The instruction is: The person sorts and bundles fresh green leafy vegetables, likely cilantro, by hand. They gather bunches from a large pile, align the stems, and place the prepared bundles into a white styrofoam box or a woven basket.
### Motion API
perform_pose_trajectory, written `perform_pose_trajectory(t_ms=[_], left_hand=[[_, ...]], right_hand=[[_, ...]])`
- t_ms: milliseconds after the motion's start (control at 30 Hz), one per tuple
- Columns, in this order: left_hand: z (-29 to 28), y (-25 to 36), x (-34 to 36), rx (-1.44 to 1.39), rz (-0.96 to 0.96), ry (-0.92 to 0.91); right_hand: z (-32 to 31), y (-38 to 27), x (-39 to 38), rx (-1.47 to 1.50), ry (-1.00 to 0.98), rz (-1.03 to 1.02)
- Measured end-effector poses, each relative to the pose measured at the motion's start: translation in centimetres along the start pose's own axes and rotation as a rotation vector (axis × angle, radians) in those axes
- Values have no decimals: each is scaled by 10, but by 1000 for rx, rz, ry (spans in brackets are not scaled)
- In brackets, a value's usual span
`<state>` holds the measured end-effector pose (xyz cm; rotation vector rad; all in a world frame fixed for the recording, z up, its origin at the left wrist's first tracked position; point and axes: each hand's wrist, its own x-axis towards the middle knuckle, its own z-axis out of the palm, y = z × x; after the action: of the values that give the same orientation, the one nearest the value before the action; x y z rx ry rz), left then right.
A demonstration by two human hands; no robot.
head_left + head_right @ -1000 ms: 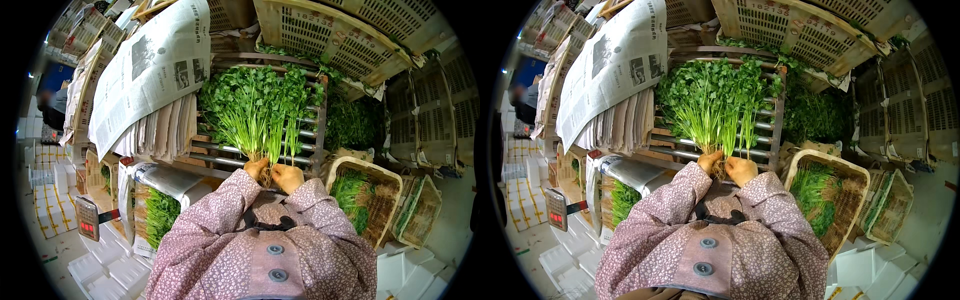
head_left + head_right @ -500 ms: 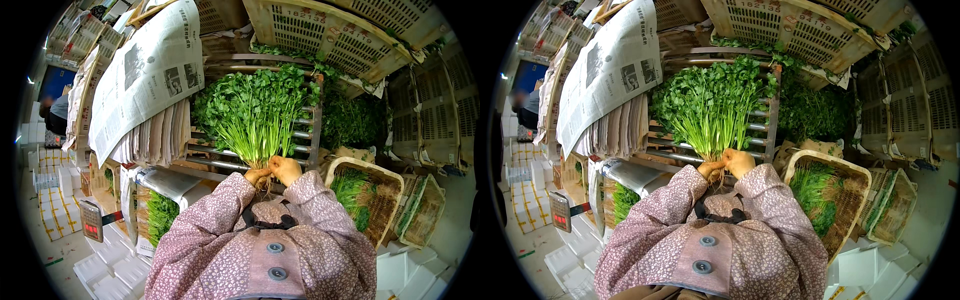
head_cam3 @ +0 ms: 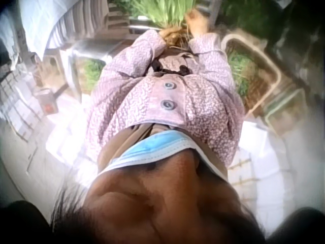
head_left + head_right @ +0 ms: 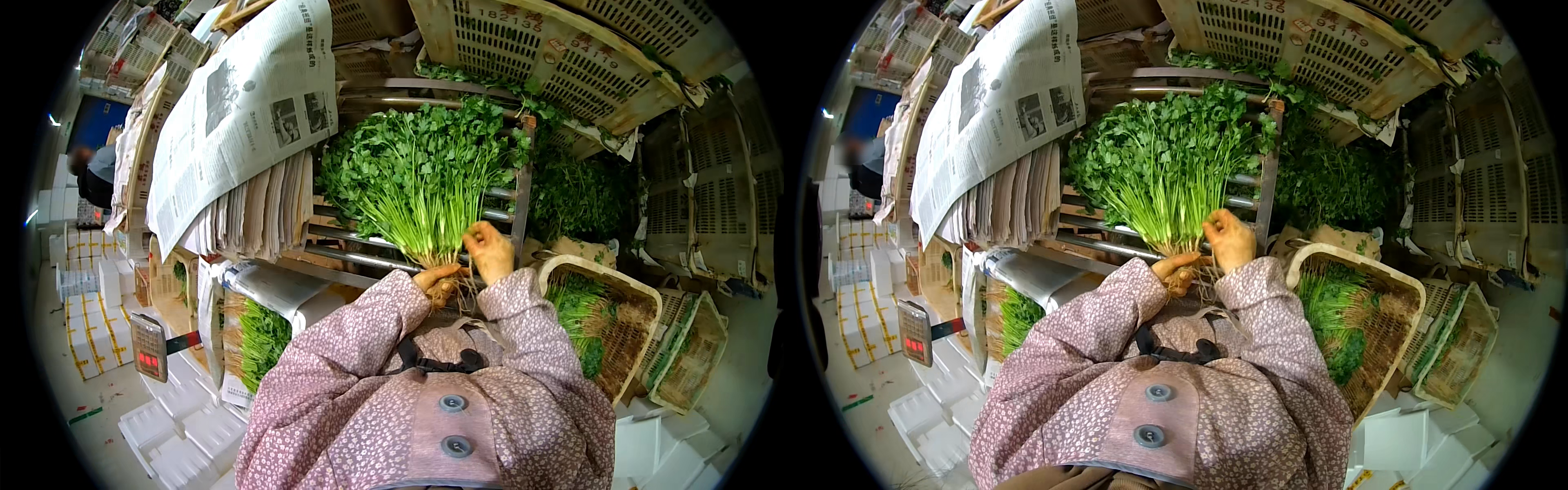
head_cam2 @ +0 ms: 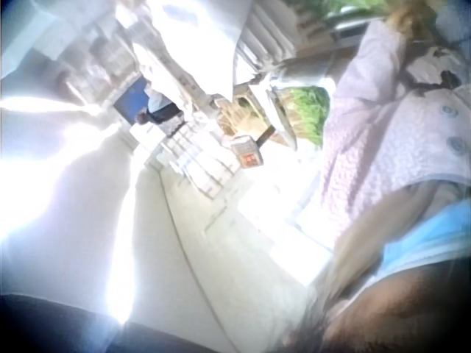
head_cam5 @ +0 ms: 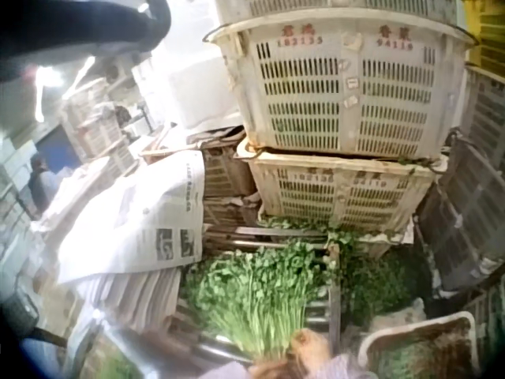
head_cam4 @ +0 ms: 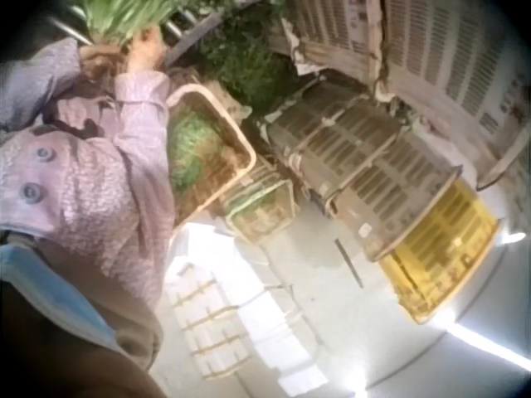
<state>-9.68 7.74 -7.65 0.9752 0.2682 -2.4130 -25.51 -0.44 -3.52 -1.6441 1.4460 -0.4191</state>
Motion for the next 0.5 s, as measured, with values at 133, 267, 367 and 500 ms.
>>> perform_pose_trajectory(t_ms=[133,267,367,500], left_hand=[[-26,-15,22,-132,-31,-72],[-10,-11,21,-76,7,-55],[3,-11,20,-68,29,-50],[6,-8,24,-72,14,-99]], right_hand=[[-19,-7,-43,166,-178,-48],[-113,15,-47,702,-230,336],[-119,90,-20,-164,425,207],[-70,10,-13,-234,251,-9]])
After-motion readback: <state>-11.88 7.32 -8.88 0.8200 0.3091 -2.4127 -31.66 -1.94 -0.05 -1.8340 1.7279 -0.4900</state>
